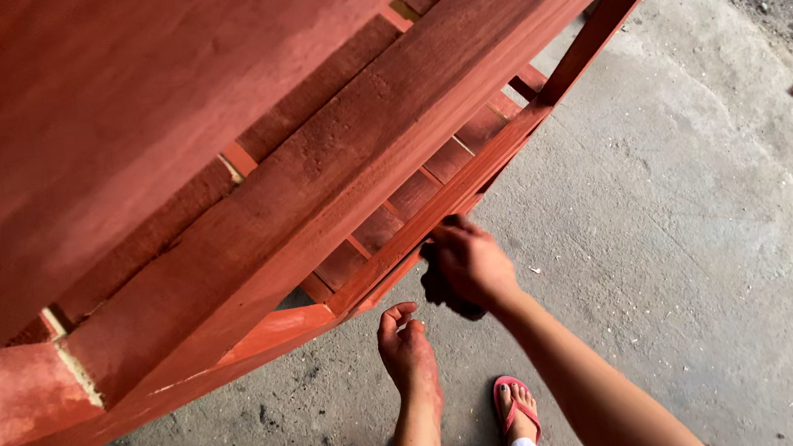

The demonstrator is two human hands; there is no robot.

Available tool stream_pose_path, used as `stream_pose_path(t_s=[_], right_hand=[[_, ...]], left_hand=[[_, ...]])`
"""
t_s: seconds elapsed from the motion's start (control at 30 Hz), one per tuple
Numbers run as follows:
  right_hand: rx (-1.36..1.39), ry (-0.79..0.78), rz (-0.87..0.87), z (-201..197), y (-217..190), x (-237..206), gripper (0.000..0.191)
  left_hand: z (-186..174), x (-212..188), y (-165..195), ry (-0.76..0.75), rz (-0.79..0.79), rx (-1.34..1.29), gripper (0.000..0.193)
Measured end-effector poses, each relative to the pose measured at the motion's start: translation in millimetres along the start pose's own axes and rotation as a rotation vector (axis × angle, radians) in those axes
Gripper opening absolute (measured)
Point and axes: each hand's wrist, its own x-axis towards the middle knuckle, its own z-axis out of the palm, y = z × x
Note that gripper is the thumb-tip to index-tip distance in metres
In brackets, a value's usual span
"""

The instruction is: The person wipes a red stain or finish onto a wooden slatted shelf unit using a dark cloth, working over the shelves, rails and legs one section at a time while steadying the furniture with the other hand.

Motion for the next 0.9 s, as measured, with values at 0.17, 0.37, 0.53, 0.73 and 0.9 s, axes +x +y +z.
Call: stream_pose_path(t_s=[0.17,0.37,0.53,0.73,0.9], right_hand=[[0.330,0.497,0.167,-46,50,51,0.023],[-0.287,0.693,-0.122,-56,74,91,0.039],[-0.020,0.339,0.092,-55,76,96,0.052],[-0.082,0.173,0.033,-36,57,85,0.036],[0.012,0.054,0.043,29,12,29,0.035]], left_hand=[[3,-5,-2,-0.018,0.018,0.039,0.026],[6,-2,-9,-0.027,0.043,-0.014,0.026],[-3,4,-2,0.014,-0.092,-0.063,0.027],[-14,5,3,0.009,-0.013,-0.066,0.026],[-39,-4,1,0.014,-0.055,-0.106,0.025]])
